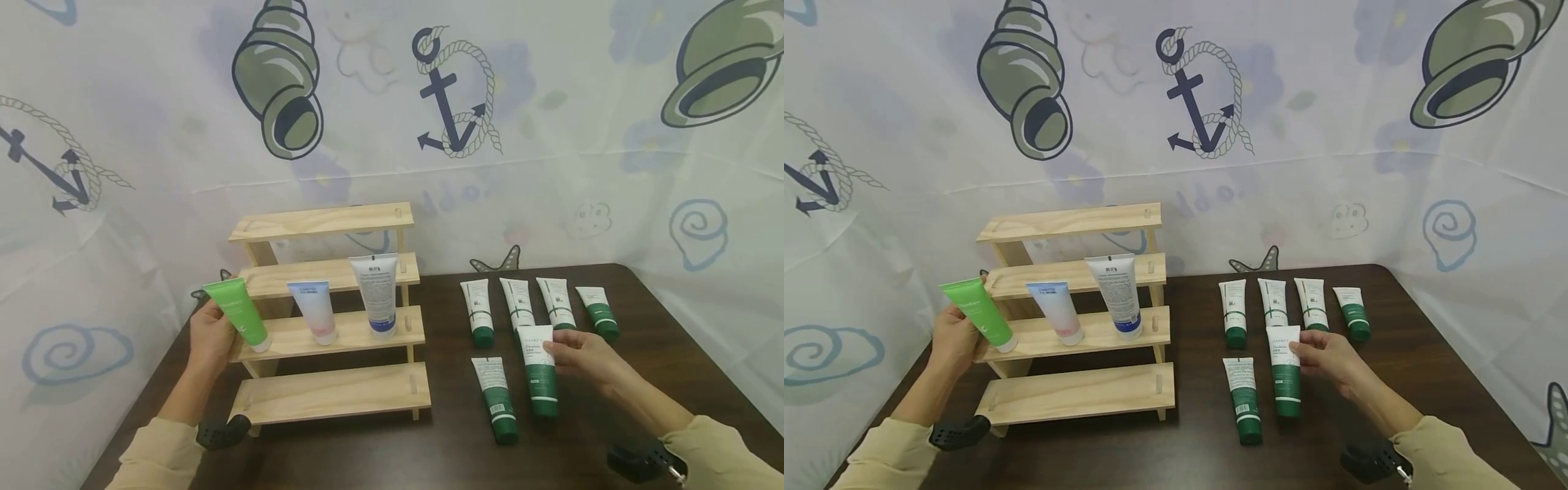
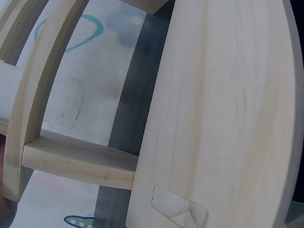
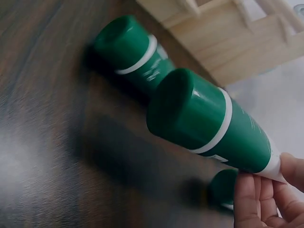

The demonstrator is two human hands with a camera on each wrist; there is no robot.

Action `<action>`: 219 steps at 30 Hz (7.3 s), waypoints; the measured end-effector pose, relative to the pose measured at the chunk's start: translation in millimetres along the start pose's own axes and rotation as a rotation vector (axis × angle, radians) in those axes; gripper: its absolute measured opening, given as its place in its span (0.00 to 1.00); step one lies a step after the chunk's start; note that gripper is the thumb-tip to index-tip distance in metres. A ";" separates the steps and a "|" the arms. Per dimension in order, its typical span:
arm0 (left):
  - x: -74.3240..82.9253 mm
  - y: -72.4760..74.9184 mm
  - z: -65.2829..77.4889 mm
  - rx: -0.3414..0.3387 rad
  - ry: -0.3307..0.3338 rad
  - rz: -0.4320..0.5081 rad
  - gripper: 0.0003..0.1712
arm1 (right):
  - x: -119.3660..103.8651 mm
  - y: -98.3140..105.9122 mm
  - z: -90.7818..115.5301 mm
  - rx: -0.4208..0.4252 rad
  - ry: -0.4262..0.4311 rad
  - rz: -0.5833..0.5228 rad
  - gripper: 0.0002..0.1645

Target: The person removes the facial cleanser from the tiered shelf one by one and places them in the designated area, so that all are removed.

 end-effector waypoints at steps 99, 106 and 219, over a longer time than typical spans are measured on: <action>0.5 0.3 -0.6 0.013 0.000 0.060 0.21 | -151.4 -56.2 -3.9 0.151 0.548 0.022 0.18; 0.4 1.4 0.2 0.016 0.002 0.026 0.19 | -184.5 -84.6 -7.9 0.145 0.630 -0.057 0.21; -6.8 5.6 3.8 0.016 0.066 0.031 0.31 | -115.6 18.2 25.9 0.312 0.347 0.045 0.31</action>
Point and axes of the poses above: each hand's wrist, its own z-axis away from the middle knuckle, its own y-axis out of the back of the hand, x = y × z, the point moved 8 cm from there along -z, towards the middle knuckle, and after that the axes turned 2 degrees about z, right-handed, at the moved point
